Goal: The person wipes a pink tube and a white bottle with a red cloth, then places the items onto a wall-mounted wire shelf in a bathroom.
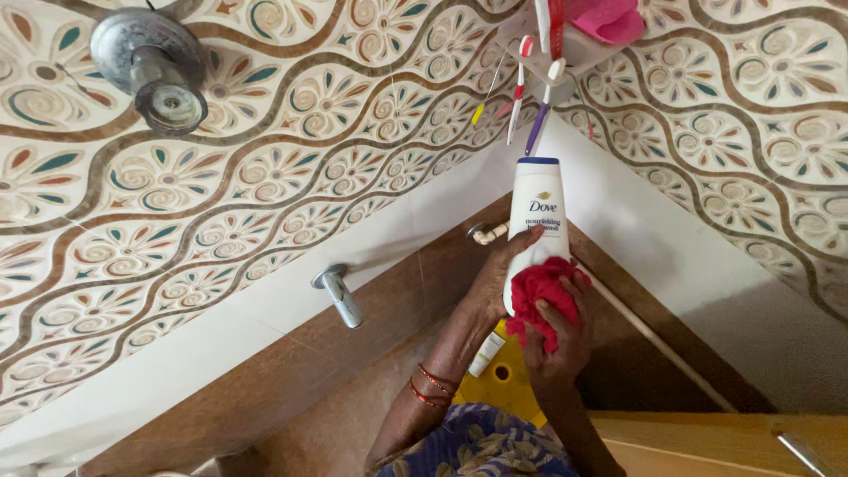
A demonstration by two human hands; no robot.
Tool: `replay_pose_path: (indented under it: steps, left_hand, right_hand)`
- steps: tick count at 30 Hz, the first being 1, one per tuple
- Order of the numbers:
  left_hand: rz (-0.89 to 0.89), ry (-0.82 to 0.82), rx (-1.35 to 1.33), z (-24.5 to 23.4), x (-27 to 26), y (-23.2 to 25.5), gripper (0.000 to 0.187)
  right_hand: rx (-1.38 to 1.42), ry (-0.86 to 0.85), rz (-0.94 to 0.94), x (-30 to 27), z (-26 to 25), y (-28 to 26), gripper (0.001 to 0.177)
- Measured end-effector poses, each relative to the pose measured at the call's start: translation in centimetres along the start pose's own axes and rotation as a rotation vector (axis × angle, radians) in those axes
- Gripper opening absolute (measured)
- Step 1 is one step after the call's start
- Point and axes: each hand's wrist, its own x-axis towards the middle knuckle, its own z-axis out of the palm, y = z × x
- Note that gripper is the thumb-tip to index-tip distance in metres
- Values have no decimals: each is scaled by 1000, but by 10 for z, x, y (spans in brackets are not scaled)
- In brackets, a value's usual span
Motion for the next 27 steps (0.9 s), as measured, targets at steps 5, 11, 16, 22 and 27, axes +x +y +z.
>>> replay_pose_path:
  steps: [5,11,16,22,27]
  left_hand:
    - [270,58,467,10,-16,-10,45]
    - [532,109,777,13,-16,-22,35]
    - [560,224,984,6,-21,-24,37]
    - [694,208,1261,30,-38,-49,52]
    - [718,438,1323,41,-39,-25,40]
  right_hand:
    - [352,27,642,43,-7,2,46]
    - [448,24,863,27,-11,16,58]
    - [323,-21,855,-5,-12,8,56]
    - [621,-51,660,99,-22,43,39]
    - [544,-122,712,77,-18,10,40]
